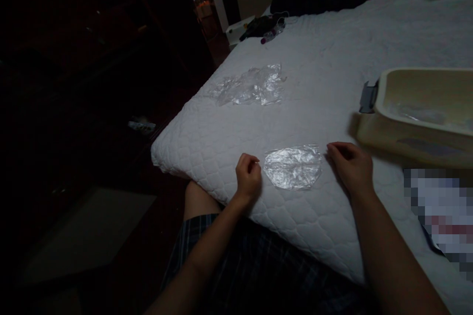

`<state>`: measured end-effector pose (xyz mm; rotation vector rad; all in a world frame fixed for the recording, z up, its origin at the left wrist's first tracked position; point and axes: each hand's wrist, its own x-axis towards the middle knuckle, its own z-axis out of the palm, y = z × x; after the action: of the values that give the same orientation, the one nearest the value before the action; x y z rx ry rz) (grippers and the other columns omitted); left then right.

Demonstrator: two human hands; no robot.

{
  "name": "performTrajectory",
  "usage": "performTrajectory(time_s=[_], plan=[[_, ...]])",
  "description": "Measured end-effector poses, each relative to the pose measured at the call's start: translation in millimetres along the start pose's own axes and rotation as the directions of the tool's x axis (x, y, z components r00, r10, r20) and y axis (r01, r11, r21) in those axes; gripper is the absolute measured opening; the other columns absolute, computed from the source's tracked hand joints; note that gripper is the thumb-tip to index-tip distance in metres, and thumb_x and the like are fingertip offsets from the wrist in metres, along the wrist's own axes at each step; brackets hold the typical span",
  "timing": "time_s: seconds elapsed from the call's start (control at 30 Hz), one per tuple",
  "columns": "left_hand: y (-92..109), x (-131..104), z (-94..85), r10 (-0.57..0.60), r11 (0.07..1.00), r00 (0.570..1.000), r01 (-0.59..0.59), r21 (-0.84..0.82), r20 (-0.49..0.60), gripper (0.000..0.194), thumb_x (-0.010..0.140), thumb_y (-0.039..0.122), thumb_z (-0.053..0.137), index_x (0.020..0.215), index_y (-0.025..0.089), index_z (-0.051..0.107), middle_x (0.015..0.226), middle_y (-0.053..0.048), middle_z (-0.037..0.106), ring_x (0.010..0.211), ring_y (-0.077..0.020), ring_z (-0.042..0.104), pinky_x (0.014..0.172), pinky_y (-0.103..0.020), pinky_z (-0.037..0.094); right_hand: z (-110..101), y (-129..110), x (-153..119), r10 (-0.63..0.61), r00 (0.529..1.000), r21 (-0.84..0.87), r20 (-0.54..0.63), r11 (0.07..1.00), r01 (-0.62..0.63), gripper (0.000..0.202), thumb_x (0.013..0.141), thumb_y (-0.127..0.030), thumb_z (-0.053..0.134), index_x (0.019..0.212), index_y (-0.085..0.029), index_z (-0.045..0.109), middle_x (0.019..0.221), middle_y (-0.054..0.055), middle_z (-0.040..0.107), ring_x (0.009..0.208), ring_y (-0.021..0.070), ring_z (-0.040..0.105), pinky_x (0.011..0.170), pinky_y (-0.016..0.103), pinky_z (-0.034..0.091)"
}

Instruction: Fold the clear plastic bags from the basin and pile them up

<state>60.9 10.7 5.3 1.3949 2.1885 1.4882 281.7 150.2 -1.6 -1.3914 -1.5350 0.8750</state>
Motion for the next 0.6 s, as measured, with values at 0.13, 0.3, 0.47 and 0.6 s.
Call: performTrajectory(time_s=[0.13, 0.3, 0.47, 0.6], plan=[[17, -5, -17.1, -0.193, 0.98, 0.943, 0.17, 0.106, 0.269, 0.017, 0.085, 0.029, 0.052, 0.074, 0.019, 0.06, 0.066, 0.001, 0.057, 0.063, -0.0141, 0.053, 0.061, -0.025, 0.04, -8, -15, -21, 0.204, 0.978, -0.031, 0.045, 0.979, -0.203, 0.042, 0.066, -0.053, 0.068, 0.087, -0.016, 0.07, 0.07, 0.006, 0.067, 0.056, 0.0173, 0.059, 0.047, 0.027, 0.043], [29, 4, -19.1, -0.267, 0.955, 0.89, 0.192, 0.228, 0.37, 0.026, 0.085, 0.041, 0.055, 0.079, 0.018, 0.065, 0.073, -0.004, 0.065, 0.067, -0.0176, 0.057, 0.062, -0.027, 0.038, -14, -21, -34, 0.186, 0.973, -0.195, 0.134, 0.968, -0.159, 0.043, 0.065, -0.053, 0.067, 0.084, -0.015, 0.071, 0.068, 0.007, 0.067, 0.056, 0.0164, 0.056, 0.053, 0.029, 0.042], [25, 19, -1.8, -0.273, 0.961, 0.876, 0.226, 0.162, 0.397, 0.017, 0.081, 0.033, 0.06, 0.081, 0.018, 0.066, 0.077, -0.005, 0.067, 0.071, -0.0178, 0.059, 0.065, -0.026, 0.04, -18, -16, -38, 0.211, 0.953, -0.169, 0.218, 0.97, -0.176, 0.048, 0.066, -0.055, 0.067, 0.09, -0.014, 0.07, 0.074, 0.008, 0.068, 0.06, 0.0159, 0.057, 0.054, 0.028, 0.044], [10, 29, 8.2, -0.237, 0.963, 0.852, 0.27, -0.003, 0.466, 0.013, 0.076, 0.027, 0.066, 0.084, 0.017, 0.065, 0.074, -0.001, 0.064, 0.067, -0.0128, 0.058, 0.064, -0.023, 0.042, -21, -19, -41, 0.312, 0.914, -0.009, 0.26, 0.947, -0.321, 0.049, 0.07, -0.058, 0.066, 0.088, -0.013, 0.068, 0.082, 0.011, 0.069, 0.064, 0.0156, 0.06, 0.049, 0.024, 0.045]])
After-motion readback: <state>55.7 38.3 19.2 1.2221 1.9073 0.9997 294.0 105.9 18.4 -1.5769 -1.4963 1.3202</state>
